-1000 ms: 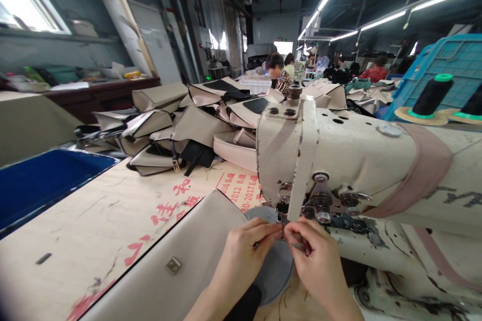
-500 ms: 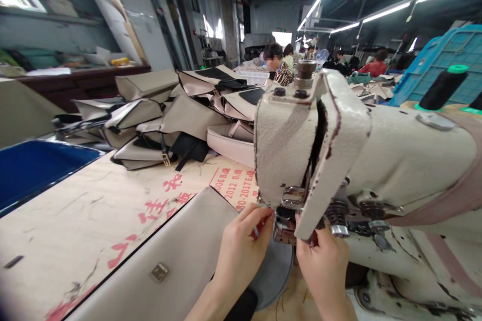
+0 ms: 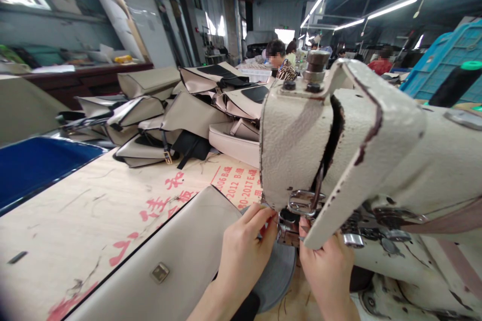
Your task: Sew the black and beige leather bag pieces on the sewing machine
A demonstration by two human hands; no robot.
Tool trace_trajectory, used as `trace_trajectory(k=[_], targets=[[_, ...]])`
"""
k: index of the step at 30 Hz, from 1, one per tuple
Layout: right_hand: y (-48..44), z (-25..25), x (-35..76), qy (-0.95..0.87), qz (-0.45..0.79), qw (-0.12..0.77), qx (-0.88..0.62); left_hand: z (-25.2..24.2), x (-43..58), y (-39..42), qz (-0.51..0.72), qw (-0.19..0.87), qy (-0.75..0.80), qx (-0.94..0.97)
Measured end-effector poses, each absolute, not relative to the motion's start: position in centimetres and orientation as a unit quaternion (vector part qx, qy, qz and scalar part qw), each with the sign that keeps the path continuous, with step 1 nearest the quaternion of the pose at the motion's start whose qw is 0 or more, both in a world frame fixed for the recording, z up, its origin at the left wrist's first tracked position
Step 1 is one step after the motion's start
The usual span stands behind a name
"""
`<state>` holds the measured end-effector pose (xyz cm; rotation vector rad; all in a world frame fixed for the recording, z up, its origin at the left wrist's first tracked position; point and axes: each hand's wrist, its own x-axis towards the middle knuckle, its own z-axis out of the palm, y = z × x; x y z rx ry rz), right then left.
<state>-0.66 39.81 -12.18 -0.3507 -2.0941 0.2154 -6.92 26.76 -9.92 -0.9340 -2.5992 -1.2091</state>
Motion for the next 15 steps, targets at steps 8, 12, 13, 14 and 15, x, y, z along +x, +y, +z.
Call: trace_trajectory(k=[8,12,13,14,15], targets=[[39.83,-12.17,-0.67,-0.859,0.09,0.486,-0.136,-9.81,-6.91,26.79,-0.377,0.068,-0.867,-0.319],[39.8,-12.12,-0.67,-0.858,0.087,0.487,-0.138,-9.88,-6.98,26.72,-0.362,0.076,-0.873,-0.317],[39.8,-12.12,-0.68,-0.858,0.086,0.486,-0.139,-9.9,-6.99,26.71,-0.359,0.078,-0.874,-0.318],[39.8,-12.13,-0.68,-0.858,0.086,0.486,-0.14,-9.93,-6.99,26.71,-0.355,0.08,-0.875,-0.318],[39.81,-12.15,-0.69,-0.859,0.086,0.486,-0.139,-9.95,-6.99,26.71,-0.352,0.081,-0.876,-0.32]])
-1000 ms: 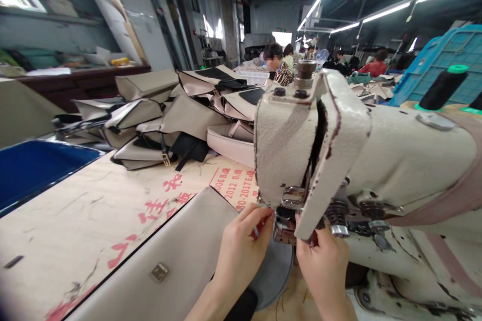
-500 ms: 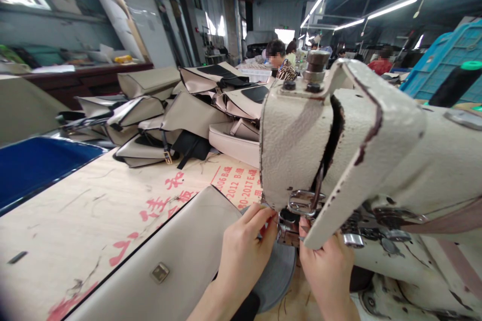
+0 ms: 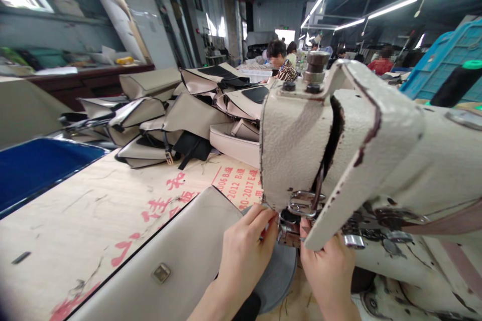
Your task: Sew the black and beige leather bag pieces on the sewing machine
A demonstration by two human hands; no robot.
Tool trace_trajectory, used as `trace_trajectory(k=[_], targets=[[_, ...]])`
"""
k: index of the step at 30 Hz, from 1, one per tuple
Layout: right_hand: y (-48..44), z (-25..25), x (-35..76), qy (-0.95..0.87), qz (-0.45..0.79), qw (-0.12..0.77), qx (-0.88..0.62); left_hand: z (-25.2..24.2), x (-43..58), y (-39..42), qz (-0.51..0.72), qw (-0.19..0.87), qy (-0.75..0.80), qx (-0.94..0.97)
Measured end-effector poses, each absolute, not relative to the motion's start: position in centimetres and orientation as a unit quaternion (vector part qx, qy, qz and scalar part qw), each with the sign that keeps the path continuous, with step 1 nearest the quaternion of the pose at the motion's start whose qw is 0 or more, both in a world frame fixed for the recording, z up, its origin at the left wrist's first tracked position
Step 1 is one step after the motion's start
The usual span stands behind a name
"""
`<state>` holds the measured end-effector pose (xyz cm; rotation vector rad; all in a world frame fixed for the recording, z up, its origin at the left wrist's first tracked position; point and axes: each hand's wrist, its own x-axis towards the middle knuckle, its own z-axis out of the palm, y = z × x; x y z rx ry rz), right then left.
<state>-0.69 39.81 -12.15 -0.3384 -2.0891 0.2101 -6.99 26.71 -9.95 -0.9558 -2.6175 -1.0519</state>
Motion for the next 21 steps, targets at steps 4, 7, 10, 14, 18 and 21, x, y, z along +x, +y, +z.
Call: trace_trajectory(k=[4,7,10,14,18,21], targets=[[39.84,-12.26,-0.67,-0.857,0.086,0.488,-0.14,-9.95,-7.0,26.72,-0.343,0.089,-0.876,-0.328],[39.82,-12.27,-0.62,-0.859,0.089,0.482,-0.145,-9.9,-7.02,26.69,-0.339,0.093,-0.874,-0.336],[39.77,-12.18,-0.59,-0.86,0.094,0.48,-0.144,-9.9,-7.01,26.63,-0.336,0.097,-0.872,-0.342],[39.74,-12.13,-0.61,-0.86,0.086,0.482,-0.143,-9.92,-6.98,26.65,-0.333,0.105,-0.872,-0.344],[39.98,-12.56,-0.57,-0.853,0.079,0.501,-0.122,-9.8,-7.0,26.74,-0.334,0.11,-0.872,-0.342],[40.29,-12.94,-0.49,-0.854,0.063,0.505,-0.111,-9.78,-7.01,26.73,-0.335,0.11,-0.87,-0.345]])
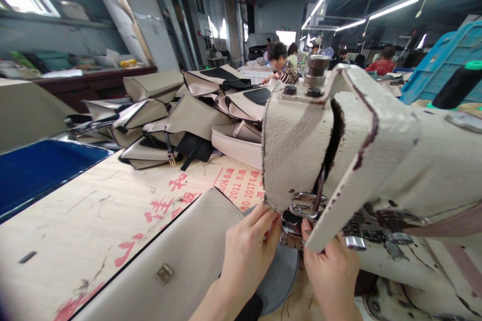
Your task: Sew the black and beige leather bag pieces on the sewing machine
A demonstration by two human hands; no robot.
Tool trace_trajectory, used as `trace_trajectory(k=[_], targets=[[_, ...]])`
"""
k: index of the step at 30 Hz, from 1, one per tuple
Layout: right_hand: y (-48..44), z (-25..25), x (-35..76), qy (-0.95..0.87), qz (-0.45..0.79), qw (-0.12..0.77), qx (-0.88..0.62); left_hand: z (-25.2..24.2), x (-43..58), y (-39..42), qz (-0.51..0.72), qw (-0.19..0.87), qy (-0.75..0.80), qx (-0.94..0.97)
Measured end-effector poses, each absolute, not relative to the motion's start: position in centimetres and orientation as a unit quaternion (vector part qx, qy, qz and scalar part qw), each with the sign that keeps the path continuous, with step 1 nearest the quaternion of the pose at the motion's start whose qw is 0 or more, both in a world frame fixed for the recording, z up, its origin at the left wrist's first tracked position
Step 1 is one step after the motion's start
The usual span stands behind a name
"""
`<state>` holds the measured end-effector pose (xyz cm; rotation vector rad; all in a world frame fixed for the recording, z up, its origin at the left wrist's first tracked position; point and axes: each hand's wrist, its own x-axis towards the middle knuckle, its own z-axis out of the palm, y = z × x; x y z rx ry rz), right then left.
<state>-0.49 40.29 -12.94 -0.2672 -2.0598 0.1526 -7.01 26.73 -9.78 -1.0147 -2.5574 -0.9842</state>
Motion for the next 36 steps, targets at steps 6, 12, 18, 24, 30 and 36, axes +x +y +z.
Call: trace_trajectory(k=[6,12,18,24,30,36], targets=[[40.45,-12.77,-0.48,-0.855,0.051,0.504,-0.113,-10.02,-6.82,26.65,-0.329,0.114,-0.874,-0.338],[40.29,-12.82,-0.51,-0.855,0.062,0.5,-0.121,-9.97,-6.83,26.72,-0.321,0.12,-0.878,-0.334],[40.31,-12.92,-0.46,-0.859,0.064,0.492,-0.128,-9.99,-6.95,26.6,-0.324,0.108,-0.875,-0.343],[40.33,-13.07,-0.39,-0.855,0.05,0.5,-0.128,-10.13,-6.97,26.7,-0.332,0.112,-0.87,-0.347],[40.53,-13.35,-0.44,-0.857,0.041,0.503,-0.108,-10.22,-7.01,26.71,-0.325,0.111,-0.871,-0.351],[40.5,-13.24,-0.65,-0.865,0.042,0.493,-0.085,-10.26,-7.03,26.66,-0.334,0.112,-0.866,-0.355]])
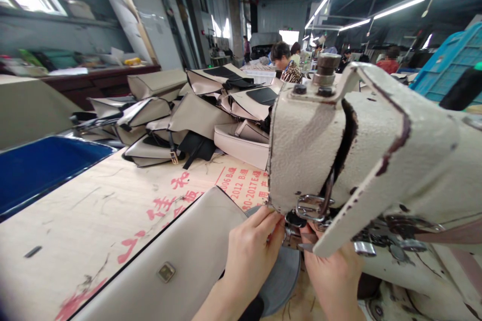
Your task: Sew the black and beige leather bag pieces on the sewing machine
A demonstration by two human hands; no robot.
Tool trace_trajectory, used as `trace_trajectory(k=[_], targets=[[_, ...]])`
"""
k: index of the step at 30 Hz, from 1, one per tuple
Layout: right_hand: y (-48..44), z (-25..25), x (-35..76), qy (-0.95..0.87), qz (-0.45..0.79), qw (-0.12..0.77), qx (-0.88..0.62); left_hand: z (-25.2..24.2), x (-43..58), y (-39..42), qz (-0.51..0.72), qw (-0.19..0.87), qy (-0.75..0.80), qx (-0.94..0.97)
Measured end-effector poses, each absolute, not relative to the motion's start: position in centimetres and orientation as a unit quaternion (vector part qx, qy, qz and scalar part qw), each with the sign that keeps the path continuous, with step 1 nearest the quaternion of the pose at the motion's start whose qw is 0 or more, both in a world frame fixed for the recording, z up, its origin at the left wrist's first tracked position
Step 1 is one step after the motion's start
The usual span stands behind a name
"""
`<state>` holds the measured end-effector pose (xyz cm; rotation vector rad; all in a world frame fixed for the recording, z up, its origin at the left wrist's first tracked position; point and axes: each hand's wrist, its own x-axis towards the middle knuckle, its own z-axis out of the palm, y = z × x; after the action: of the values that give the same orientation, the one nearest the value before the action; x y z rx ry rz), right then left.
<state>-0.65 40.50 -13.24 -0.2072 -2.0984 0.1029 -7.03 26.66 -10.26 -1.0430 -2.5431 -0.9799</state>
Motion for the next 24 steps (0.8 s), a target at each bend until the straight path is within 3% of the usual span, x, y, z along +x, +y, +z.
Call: trace_trajectory(k=[16,24], targets=[[39.0,-11.4,-1.1,-0.904,-0.047,0.41,-0.109,-10.0,-7.7,26.5,-0.291,0.152,-0.87,-0.368],[39.0,-12.4,-1.2,-0.923,0.004,0.373,-0.096,-9.1,-7.8,26.2,-0.28,0.142,-0.872,-0.376]])
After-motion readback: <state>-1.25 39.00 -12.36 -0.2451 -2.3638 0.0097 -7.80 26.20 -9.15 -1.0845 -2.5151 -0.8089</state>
